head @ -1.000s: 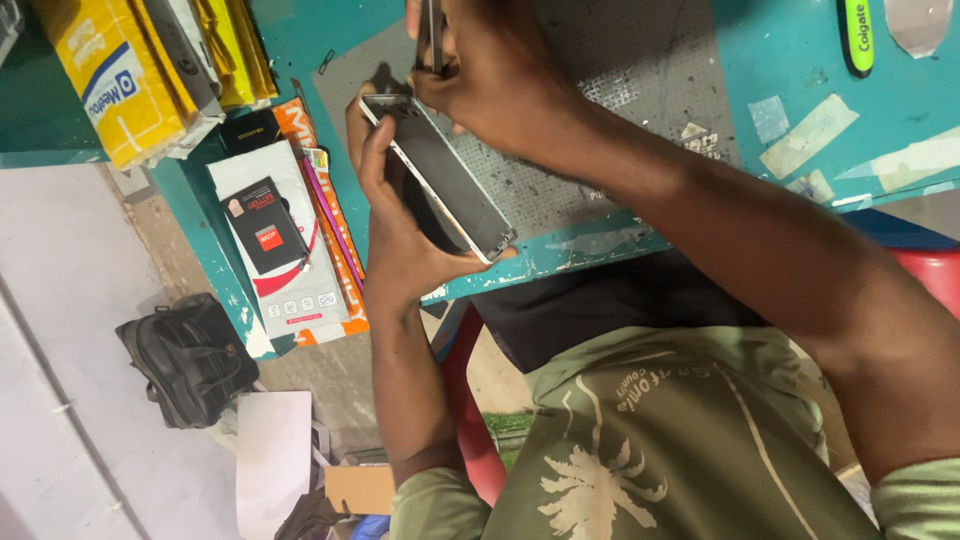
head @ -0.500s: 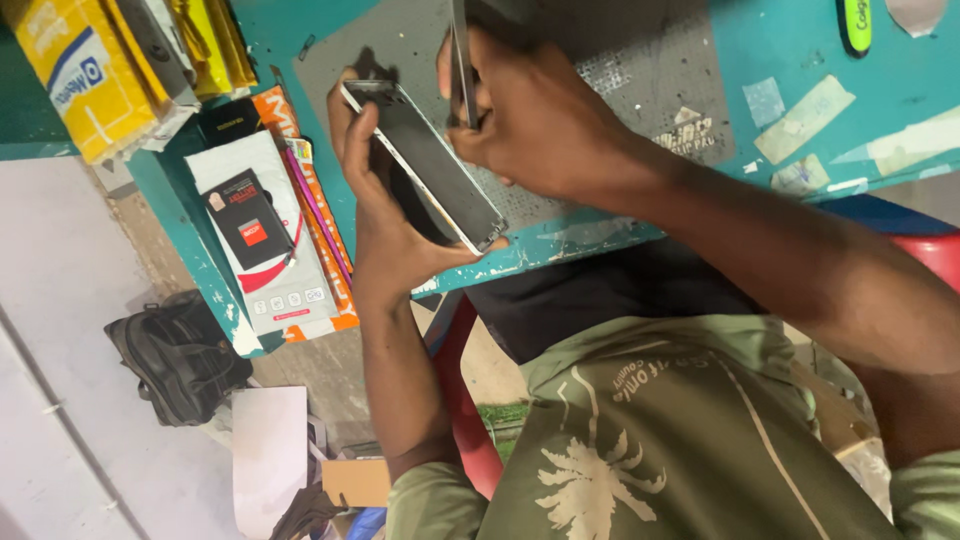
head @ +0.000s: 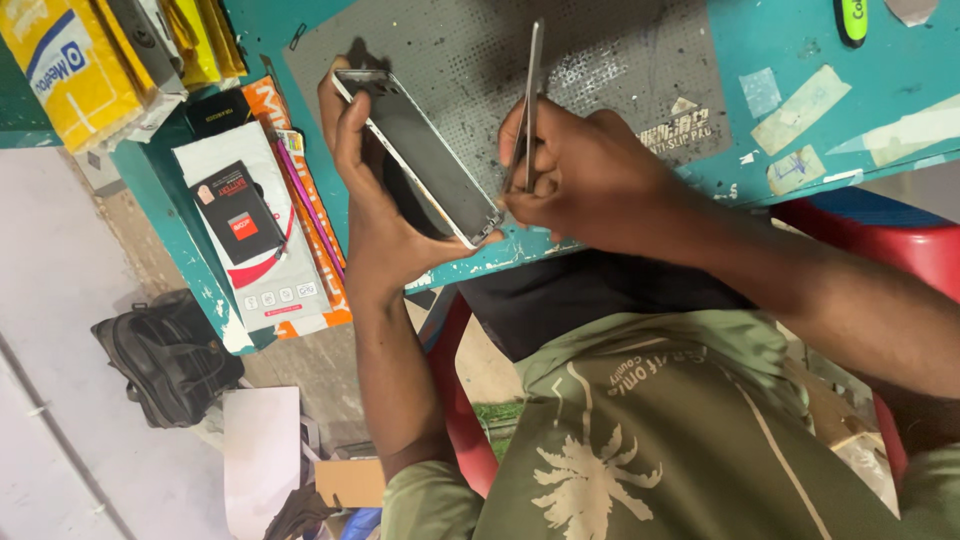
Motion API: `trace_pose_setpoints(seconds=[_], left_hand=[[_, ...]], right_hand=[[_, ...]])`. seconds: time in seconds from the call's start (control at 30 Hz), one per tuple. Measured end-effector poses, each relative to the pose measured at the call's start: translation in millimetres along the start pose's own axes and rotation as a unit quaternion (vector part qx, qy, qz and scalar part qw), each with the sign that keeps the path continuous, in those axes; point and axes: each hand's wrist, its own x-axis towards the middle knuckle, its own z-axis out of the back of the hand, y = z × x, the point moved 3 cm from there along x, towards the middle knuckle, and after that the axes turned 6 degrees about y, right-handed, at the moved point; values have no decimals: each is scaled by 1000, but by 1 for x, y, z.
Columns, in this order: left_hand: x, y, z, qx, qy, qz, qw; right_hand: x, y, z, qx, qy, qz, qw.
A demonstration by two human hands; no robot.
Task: The person applies liquid from a bottle to the edges of a disassembled smartphone frame and uses tweezers to scrape and remove residue along the frame's perimeter. The person repeatedly rotates the frame to access different edges and continues scraping until the clip ends.
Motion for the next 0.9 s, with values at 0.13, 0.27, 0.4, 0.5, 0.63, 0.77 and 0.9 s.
trace_pose_setpoints(seconds=[0.13,0.27,0.4,0.5,0.63,0.77,0.9], left_hand=[[-2,2,0,-14,4,9,1000],[-9,3,1,-10,-31,-1,999],[-20,6,4,3,-116,0,993],[-29,9,6,-37,-175,16,984],[-31,-4,7,-35,-225,-39,973],[-29,-25,8,-4,-269,-53,962],[-30,-40,8,-72,-242,-112,961]], right_hand=[[1,0,8,80,4,31,996],[-6,2,22,22,-56,56,997],[-15,10,37,-200,-116,6,973],[-28,28,36,-467,-117,250,840],[-43,25,61,-457,-301,141,825],[-44,13,101,-593,-456,95,657],[-45,-22,121,-631,-477,112,601]])
